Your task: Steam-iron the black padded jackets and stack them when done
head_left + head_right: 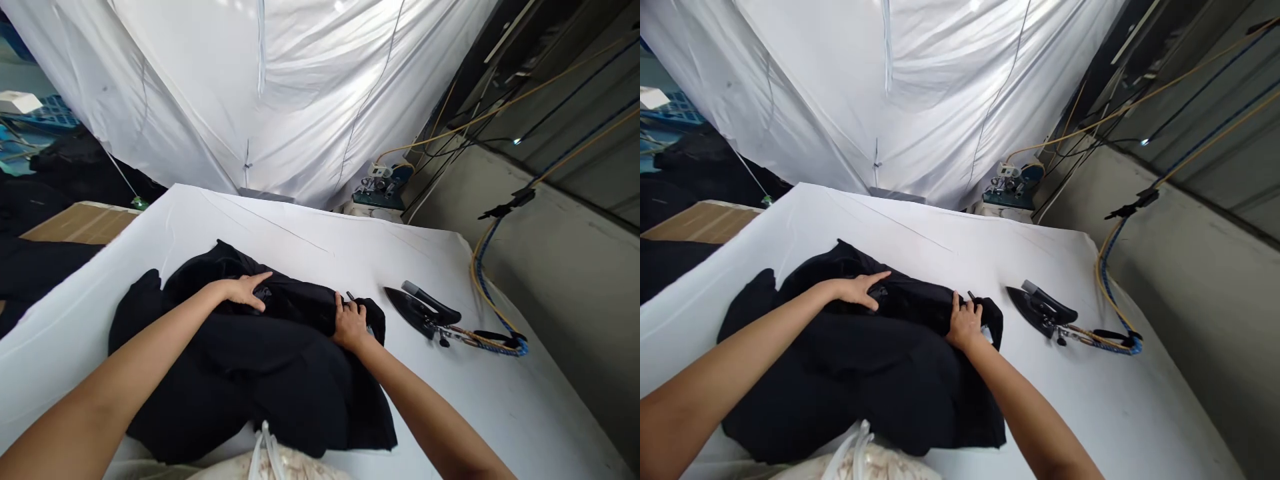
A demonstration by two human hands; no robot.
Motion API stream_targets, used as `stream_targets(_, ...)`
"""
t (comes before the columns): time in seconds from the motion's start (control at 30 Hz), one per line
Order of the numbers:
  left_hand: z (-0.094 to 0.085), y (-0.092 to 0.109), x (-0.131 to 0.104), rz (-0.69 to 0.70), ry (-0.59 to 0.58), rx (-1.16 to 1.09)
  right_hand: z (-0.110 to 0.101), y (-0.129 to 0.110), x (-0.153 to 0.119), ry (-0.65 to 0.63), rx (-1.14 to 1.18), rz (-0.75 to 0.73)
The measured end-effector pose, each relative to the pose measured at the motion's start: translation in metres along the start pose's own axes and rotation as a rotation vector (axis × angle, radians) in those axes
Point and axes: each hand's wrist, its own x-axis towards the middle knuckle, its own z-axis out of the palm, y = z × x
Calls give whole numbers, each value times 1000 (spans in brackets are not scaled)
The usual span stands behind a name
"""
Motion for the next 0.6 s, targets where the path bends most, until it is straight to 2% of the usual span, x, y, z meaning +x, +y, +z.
stream_targets(0.13, 13, -18, 8, -106, 140, 133, 4, -2, 3, 82, -31, 1)
stream_targets(0.2, 17, -16, 8, -81, 217, 183, -8, 2, 9, 147, -51, -31)
stream_targets(0.27, 5, -7, 7, -49, 354, 221, -33, 12, 22, 240, -79, -20)
stream_targets(0.33, -29, 5, 4, -84, 541, 284, -71, 25, 42, 352, -103, 19)
stream_targets(0.4, -78, 18, 4, -130, 744, 321, -117, 37, 66, 454, -112, 41)
stream_targets(0.47, -127, 28, 7, -144, 877, 313, -158, 46, 89, 503, -110, 71)
stream_targets(0.53, -158, 34, 15, -128, 868, 290, -183, 49, 104, 504, -98, 134)
stream_targets(0.57, -163, 34, 19, -127, 820, 273, -186, 48, 108, 498, -89, 172)
stream_targets(0.6, -161, 33, 25, -128, 746, 254, -183, 45, 110, 491, -79, 201)
